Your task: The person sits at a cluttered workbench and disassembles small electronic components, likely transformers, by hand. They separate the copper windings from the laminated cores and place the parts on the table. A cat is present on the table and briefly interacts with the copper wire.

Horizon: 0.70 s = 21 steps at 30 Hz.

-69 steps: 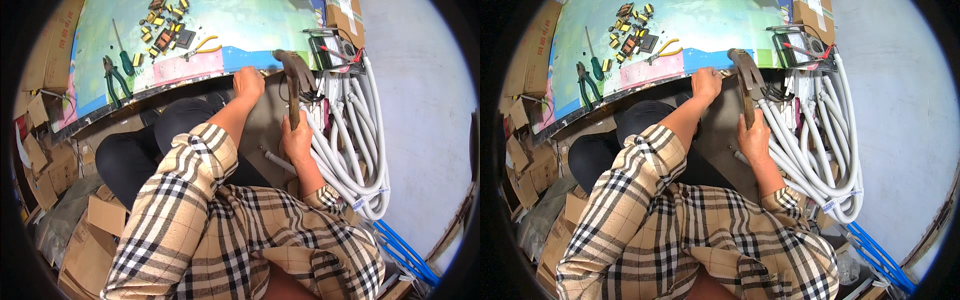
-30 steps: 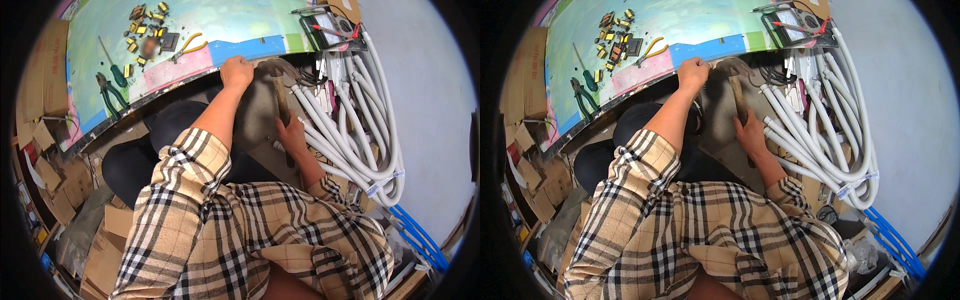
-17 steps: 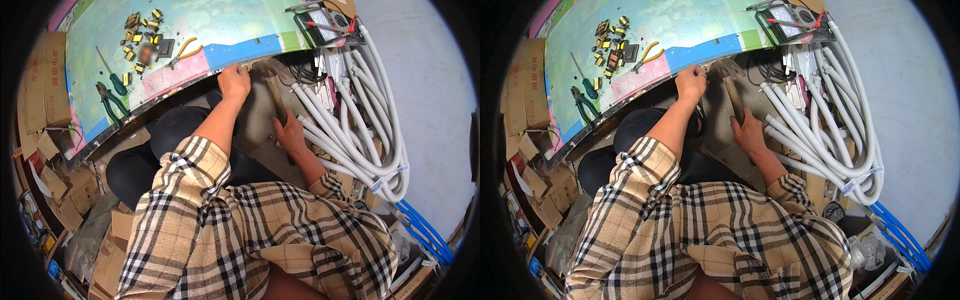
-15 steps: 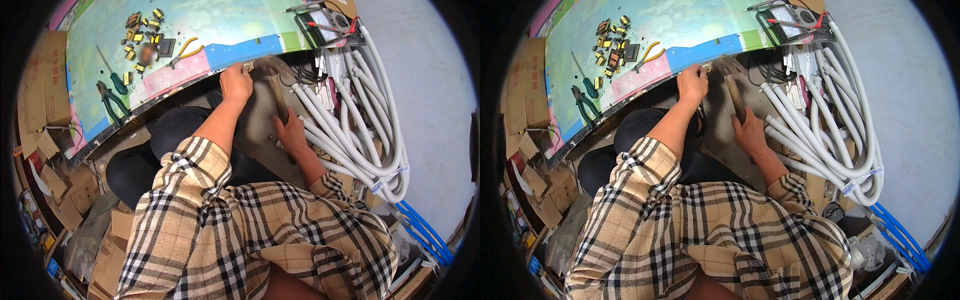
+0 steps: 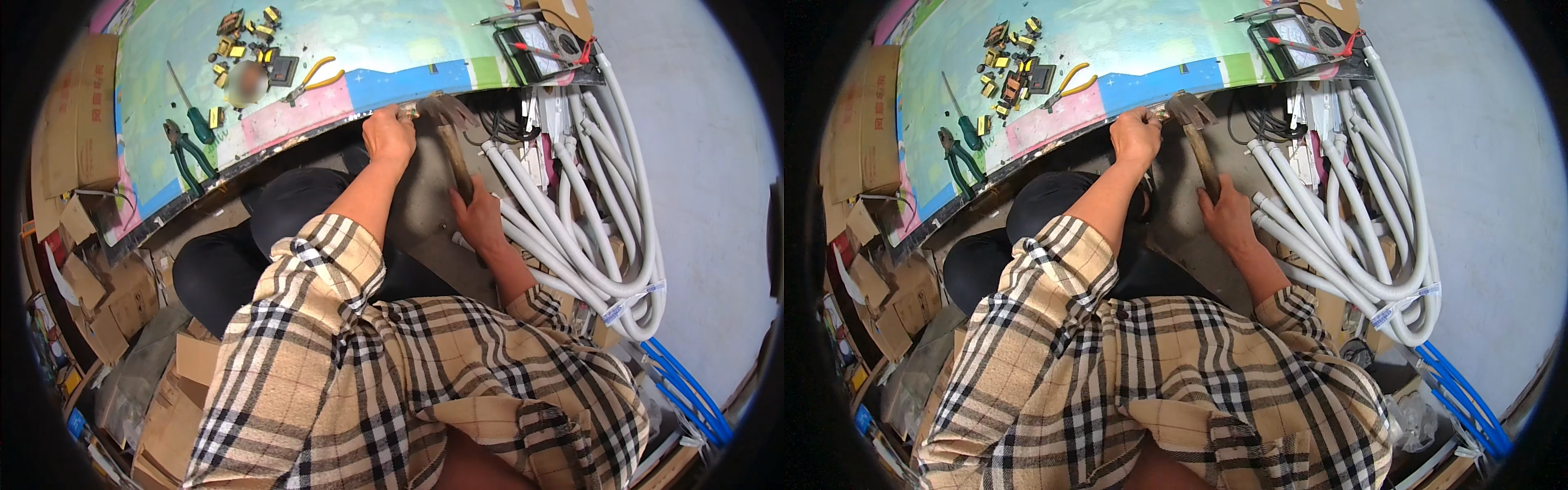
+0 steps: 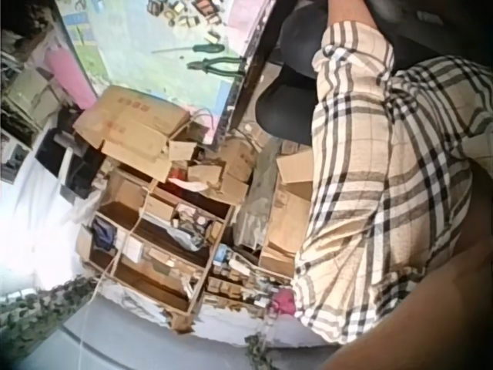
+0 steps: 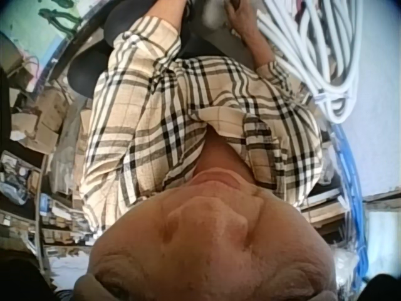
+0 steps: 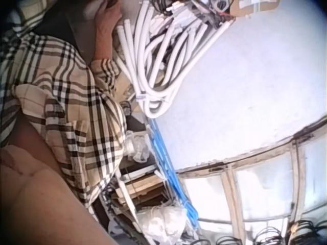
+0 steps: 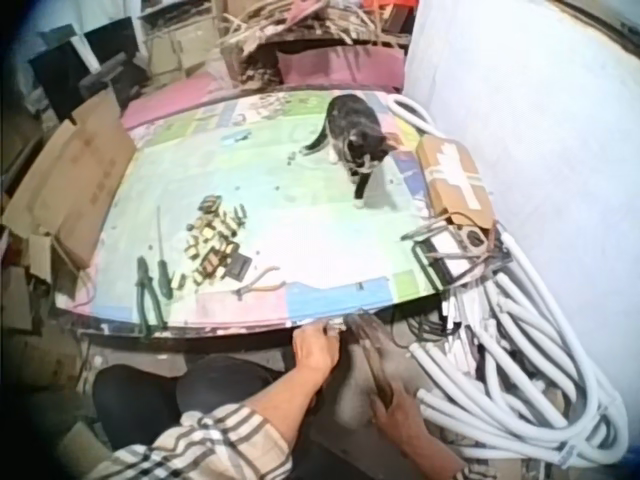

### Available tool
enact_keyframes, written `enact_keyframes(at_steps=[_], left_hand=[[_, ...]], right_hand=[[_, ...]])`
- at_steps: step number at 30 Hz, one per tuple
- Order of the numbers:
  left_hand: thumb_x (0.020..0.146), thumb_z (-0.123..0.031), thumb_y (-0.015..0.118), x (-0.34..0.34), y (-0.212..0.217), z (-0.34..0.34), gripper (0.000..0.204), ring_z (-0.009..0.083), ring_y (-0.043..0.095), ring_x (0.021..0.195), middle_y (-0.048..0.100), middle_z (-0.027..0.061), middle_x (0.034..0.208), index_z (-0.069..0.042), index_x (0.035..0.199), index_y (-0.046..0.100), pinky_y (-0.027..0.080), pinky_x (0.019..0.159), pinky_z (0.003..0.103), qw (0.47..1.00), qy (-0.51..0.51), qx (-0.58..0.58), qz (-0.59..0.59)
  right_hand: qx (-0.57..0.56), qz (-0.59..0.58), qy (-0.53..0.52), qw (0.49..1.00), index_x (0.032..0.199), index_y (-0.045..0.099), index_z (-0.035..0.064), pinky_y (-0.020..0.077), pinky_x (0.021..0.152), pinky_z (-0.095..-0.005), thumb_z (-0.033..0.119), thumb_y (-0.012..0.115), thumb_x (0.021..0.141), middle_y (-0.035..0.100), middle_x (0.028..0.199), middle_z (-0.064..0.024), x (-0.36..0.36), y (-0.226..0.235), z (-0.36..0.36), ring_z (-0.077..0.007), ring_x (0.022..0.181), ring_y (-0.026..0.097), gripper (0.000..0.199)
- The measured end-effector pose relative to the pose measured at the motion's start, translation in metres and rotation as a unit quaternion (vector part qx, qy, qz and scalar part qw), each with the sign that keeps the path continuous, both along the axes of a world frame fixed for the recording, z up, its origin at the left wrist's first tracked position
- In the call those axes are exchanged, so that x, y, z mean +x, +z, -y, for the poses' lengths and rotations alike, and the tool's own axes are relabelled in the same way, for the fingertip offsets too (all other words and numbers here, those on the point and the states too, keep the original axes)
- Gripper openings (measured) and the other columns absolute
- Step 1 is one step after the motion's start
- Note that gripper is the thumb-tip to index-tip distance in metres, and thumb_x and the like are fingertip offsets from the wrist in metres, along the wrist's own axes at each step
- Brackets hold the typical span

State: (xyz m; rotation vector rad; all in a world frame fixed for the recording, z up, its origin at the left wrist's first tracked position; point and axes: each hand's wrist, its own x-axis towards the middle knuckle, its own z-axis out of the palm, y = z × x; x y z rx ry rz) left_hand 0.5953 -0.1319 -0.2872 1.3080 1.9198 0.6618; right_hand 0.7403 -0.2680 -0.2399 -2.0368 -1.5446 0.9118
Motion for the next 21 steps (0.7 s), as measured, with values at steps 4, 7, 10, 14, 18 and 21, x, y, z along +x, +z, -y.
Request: enact_keyframes(at_steps=[4, 7, 10, 14, 18, 21], left_hand=[[0.080, -0.013, 0.062, -0.006, -0.011, 0.001, 0.013, 0.0255, 0.066, 0.063, 0.065, 0.0137, 0.064, -0.002, 0.077, 0.067, 0.051, 0.066, 0.035, 1.000, 0.004, 0.023, -0.006], [0.080, -0.013, 0.061, -0.012, -0.017, 0.001, 0.013, 0.0261, 0.066, 0.064, 0.065, 0.0144, 0.064, -0.002, 0.077, 0.068, 0.051, 0.067, 0.035, 1.000, 0.009, 0.026, 0.000], [0.080, -0.013, 0.060, -0.021, -0.016, 0.003, 0.013, 0.0287, 0.066, 0.066, 0.064, 0.0168, 0.066, -0.002, 0.077, 0.068, 0.051, 0.067, 0.037, 1.000, 0.018, 0.015, 0.006], [0.080, -0.011, 0.058, -0.035, -0.005, 0.004, 0.013, 0.0393, 0.063, 0.080, 0.064, 0.0234, 0.081, -0.002, 0.080, 0.068, 0.050, 0.074, 0.043, 0.999, 0.021, -0.013, 0.027], [0.081, -0.011, 0.057, -0.047, -0.002, 0.005, 0.015, 0.0430, 0.062, 0.086, 0.063, 0.0259, 0.088, -0.003, 0.084, 0.069, 0.050, 0.078, 0.045, 0.999, 0.014, -0.020, 0.030], [0.081, -0.011, 0.056, -0.051, -0.004, 0.008, 0.015, 0.0425, 0.062, 0.086, 0.064, 0.0255, 0.088, -0.004, 0.085, 0.069, 0.050, 0.078, 0.045, 0.999, 0.014, -0.023, 0.024]], right_hand=[[0.022, -0.012, -0.001, 1.000, 0.097, 0.053, 0.0012, 0.0476, 0.062, -0.0459, 0.021, 0.063, 0.087, 0.062, 0.073, -0.0253, -0.007, 0.001, 0.001, -0.0443, 0.073, 0.062, 0.024], [0.014, -0.011, 0.002, 1.000, 0.097, 0.053, 0.0014, 0.0476, 0.061, -0.0457, 0.020, 0.063, 0.087, 0.062, 0.073, -0.0249, -0.015, 0.002, 0.001, -0.0440, 0.073, 0.062, 0.024], [0.010, 0.000, 0.018, 1.000, 0.095, 0.048, 0.0015, 0.0465, 0.060, -0.0501, 0.017, 0.063, 0.086, 0.060, 0.070, -0.0271, -0.024, -0.007, 0.004, -0.0464, 0.072, 0.060, 0.024], [0.022, 0.022, 0.033, 0.999, 0.095, 0.048, 0.0019, 0.0474, 0.060, -0.0496, 0.016, 0.064, 0.086, 0.060, 0.070, -0.0268, -0.038, -0.005, 0.006, -0.0458, 0.071, 0.061, 0.023], [0.091, 0.024, 0.020, 0.995, 0.095, 0.048, 0.0023, 0.0485, 0.057, -0.0459, 0.012, 0.065, 0.086, 0.061, 0.072, -0.0255, -0.058, 0.026, -0.001, -0.0429, 0.069, 0.062, 0.021], [0.152, 0.014, 0.012, 0.988, 0.095, 0.049, 0.0026, 0.0490, 0.055, -0.0433, 0.010, 0.065, 0.085, 0.062, 0.071, -0.0240, -0.065, 0.030, -0.002, -0.0416, 0.068, 0.063, 0.020]])
